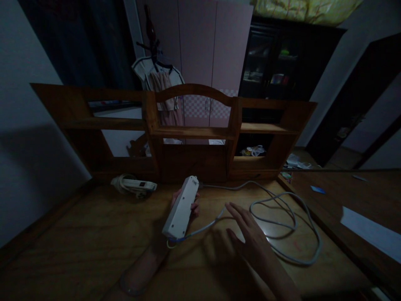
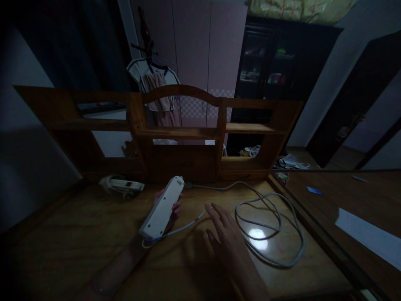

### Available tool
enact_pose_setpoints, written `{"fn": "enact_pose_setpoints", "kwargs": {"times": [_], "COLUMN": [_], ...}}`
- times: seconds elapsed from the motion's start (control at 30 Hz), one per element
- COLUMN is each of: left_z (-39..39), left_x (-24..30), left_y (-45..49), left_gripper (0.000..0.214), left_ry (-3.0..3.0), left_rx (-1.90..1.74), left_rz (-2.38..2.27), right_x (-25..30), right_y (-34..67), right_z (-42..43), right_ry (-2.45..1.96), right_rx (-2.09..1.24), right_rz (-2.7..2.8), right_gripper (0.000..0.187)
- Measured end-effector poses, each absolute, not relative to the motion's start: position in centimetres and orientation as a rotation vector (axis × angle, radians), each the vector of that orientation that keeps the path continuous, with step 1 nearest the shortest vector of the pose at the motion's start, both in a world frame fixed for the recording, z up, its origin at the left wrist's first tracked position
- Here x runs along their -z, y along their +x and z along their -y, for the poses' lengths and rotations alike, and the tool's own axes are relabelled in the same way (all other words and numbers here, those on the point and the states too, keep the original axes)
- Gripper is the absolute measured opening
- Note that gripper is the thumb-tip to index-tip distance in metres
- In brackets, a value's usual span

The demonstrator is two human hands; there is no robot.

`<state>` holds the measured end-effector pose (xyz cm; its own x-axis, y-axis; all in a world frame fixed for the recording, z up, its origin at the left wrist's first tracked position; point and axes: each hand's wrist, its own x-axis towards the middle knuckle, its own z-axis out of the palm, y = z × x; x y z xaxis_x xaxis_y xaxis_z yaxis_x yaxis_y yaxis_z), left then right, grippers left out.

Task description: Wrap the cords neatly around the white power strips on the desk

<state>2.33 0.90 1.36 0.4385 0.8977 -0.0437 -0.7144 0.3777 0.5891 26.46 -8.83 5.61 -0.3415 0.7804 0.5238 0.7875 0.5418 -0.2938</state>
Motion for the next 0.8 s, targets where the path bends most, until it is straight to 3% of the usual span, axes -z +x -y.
{"fn": "enact_pose_setpoints", "kwargs": {"times": [0.2,0.57,0.8], "left_z": [-0.8,-1.4,-0.5], "left_x": [-1.3,-0.9,-0.7], "left_y": [3.2,3.0,3.3], "left_gripper": [0.075,0.07,0.073], "left_ry": [0.698,0.734,0.647], "left_rx": [-0.872,-0.795,-0.706], "left_rz": [-0.208,-0.11,-0.209], "right_x": [-5.5,-5.5,-10.0], "right_y": [24.3,29.9,34.5], "right_z": [7.6,7.2,10.0], "right_ry": [-1.273,-1.453,-1.283], "right_rx": [-0.003,-0.045,0.136], "right_rz": [2.187,1.913,2.147], "right_gripper": [0.031,0.025,0.047]}}
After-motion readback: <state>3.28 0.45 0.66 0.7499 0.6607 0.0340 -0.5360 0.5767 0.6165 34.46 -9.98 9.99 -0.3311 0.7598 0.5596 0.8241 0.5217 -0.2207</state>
